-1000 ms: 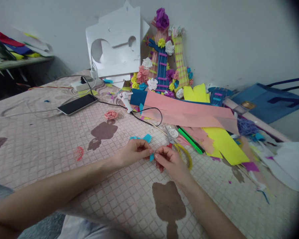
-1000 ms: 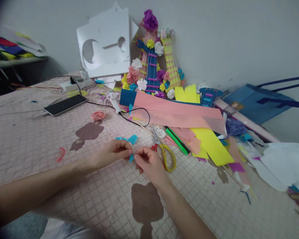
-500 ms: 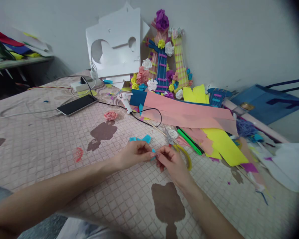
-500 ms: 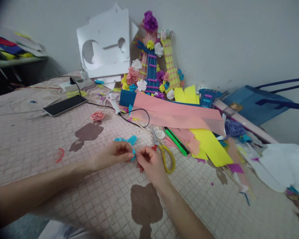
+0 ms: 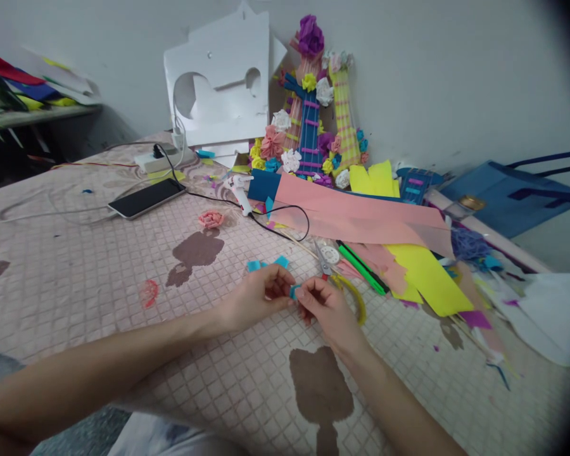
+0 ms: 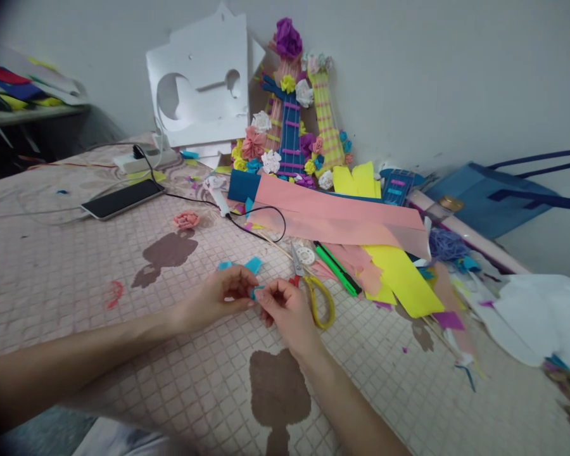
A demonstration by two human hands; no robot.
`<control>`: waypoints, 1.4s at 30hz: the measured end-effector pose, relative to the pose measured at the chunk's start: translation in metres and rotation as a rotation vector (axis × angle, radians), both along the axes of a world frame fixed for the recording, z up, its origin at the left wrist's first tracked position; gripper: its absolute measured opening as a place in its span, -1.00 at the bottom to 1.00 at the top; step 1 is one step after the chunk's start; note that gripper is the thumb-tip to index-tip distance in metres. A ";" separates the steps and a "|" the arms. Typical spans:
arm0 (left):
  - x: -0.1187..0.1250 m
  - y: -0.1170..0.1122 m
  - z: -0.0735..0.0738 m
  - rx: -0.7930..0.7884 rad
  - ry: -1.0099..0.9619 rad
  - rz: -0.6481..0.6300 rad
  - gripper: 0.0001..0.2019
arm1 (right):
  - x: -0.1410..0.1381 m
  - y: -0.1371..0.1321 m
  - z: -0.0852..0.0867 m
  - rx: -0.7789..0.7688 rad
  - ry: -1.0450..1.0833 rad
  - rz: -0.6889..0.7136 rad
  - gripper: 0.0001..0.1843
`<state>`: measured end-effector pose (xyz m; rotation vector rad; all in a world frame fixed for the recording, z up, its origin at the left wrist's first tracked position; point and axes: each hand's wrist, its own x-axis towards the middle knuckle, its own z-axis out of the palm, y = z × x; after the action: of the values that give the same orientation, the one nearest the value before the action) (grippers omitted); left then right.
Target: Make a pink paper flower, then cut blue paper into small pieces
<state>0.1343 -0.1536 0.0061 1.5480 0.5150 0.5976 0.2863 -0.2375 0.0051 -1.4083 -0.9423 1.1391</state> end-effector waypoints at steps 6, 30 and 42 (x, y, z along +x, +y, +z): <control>0.000 0.009 0.006 -0.245 0.006 0.029 -0.75 | 0.004 0.002 -0.001 0.014 0.067 0.015 -0.67; -0.029 0.104 -0.001 0.623 0.469 0.380 -0.86 | 0.008 -0.001 0.002 0.034 -0.132 0.041 -0.66; -0.030 0.073 0.013 0.764 0.652 0.057 -0.84 | 0.007 -0.001 0.004 0.034 -0.222 0.062 -0.64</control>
<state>0.1040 -0.0810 0.0186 2.4869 0.8834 0.3238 0.2934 -0.2384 0.0096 -1.5083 -1.1642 1.0209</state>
